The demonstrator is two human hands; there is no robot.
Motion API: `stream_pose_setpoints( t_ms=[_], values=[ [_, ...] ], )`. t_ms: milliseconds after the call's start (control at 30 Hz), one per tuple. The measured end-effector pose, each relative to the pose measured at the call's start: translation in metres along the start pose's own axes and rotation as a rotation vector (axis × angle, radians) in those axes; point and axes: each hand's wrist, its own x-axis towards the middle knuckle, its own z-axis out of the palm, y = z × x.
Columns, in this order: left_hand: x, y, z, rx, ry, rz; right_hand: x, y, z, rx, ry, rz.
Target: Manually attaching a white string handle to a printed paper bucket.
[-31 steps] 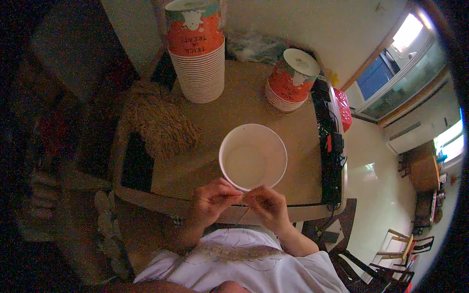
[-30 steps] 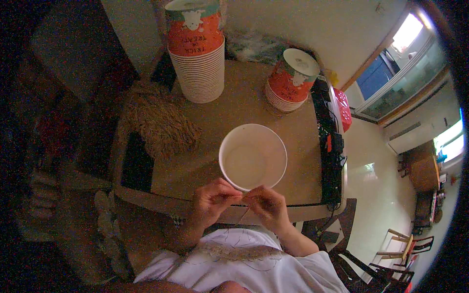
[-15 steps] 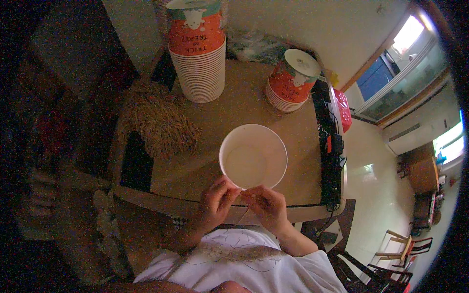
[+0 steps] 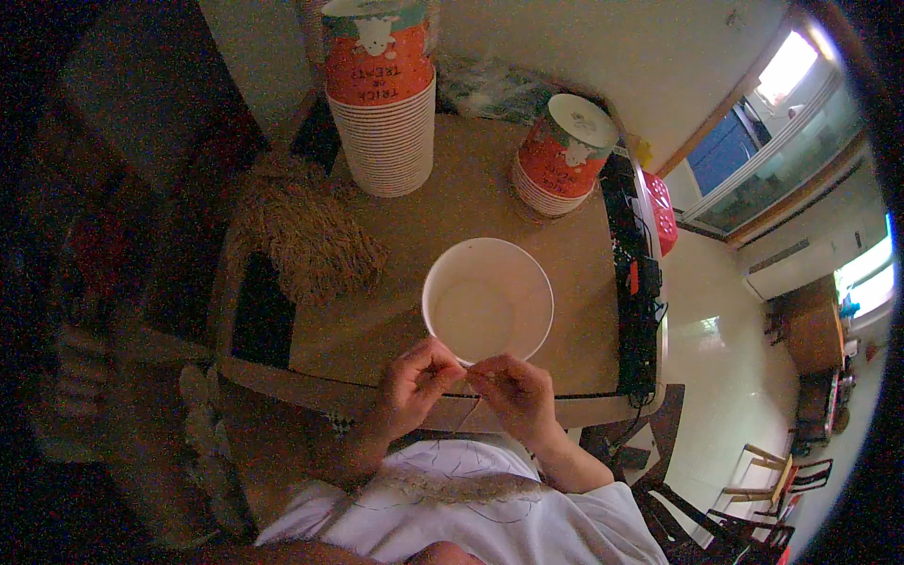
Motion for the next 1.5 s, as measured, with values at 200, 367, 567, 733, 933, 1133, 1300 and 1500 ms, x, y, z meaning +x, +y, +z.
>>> stream_pose_setpoints(
  t_ms=[200,367,567,733,933,1133,1300,1500],
  values=[
    [0.003,-0.006,0.000,-0.009,0.051,0.101,0.001,0.000,0.001,0.039,0.025,0.041],
    [0.005,0.004,-0.005,0.050,0.011,0.000,0.001,-0.001,-0.002,-0.012,0.017,0.061],
    [0.009,0.006,-0.003,0.064,0.032,0.021,0.009,-0.009,-0.001,-0.039,0.021,0.046],
    [0.038,0.009,-0.003,0.266,-0.046,0.105,0.009,-0.003,-0.018,-0.098,0.076,0.073],
    [0.127,-0.010,-0.024,0.797,0.162,0.346,0.001,-0.034,-0.061,0.000,0.409,-0.193],
    [0.114,-0.020,-0.028,0.790,-0.056,-0.001,-0.012,-0.066,-0.088,0.138,0.439,-0.284],
    [0.082,-0.032,-0.017,0.535,-0.061,0.040,0.038,-0.045,-0.063,-0.011,0.095,0.043],
    [0.069,-0.056,-0.029,0.349,0.049,-0.006,0.085,-0.011,-0.031,-0.054,-0.157,0.317]
  ],
)
